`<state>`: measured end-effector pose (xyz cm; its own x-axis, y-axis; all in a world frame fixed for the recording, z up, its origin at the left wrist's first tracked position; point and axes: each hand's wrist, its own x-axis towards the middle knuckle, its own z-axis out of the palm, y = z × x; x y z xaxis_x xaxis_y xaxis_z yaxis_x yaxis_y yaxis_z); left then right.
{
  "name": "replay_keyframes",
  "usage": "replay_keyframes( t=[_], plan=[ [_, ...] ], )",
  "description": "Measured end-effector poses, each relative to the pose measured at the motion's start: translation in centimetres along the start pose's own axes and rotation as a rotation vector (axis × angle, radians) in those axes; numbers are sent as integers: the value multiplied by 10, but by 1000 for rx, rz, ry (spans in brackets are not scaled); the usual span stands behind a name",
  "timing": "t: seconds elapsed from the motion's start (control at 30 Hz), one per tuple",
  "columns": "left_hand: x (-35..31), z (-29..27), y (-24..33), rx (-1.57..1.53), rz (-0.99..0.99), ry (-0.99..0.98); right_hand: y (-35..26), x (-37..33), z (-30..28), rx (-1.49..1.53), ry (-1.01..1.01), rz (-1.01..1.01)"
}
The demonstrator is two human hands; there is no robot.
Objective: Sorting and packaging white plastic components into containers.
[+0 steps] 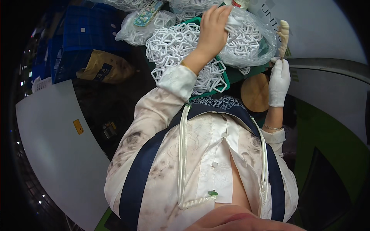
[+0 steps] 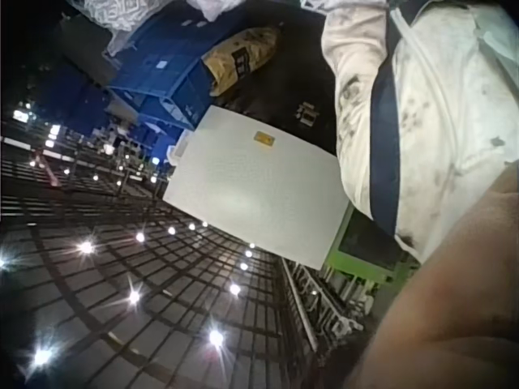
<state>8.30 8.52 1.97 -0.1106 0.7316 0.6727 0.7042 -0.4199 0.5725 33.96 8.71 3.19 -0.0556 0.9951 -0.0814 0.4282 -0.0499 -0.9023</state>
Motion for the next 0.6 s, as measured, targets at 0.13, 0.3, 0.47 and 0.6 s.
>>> replay_keyframes(
  t=[0.13,0.3,0.47,0.6],
  plan=[
    [-46,4,-3,473,-208,-151,10,-6,3,-9,30,-97],
    [-63,-44,-2,377,-337,-224,28,-5,-17,-88,29,-19],
    [-85,-66,-1,289,-344,-756,28,-2,-10,-78,-46,24],
    [-98,-62,3,303,-166,-870,25,-5,-4,-90,-75,-29]
  ],
)
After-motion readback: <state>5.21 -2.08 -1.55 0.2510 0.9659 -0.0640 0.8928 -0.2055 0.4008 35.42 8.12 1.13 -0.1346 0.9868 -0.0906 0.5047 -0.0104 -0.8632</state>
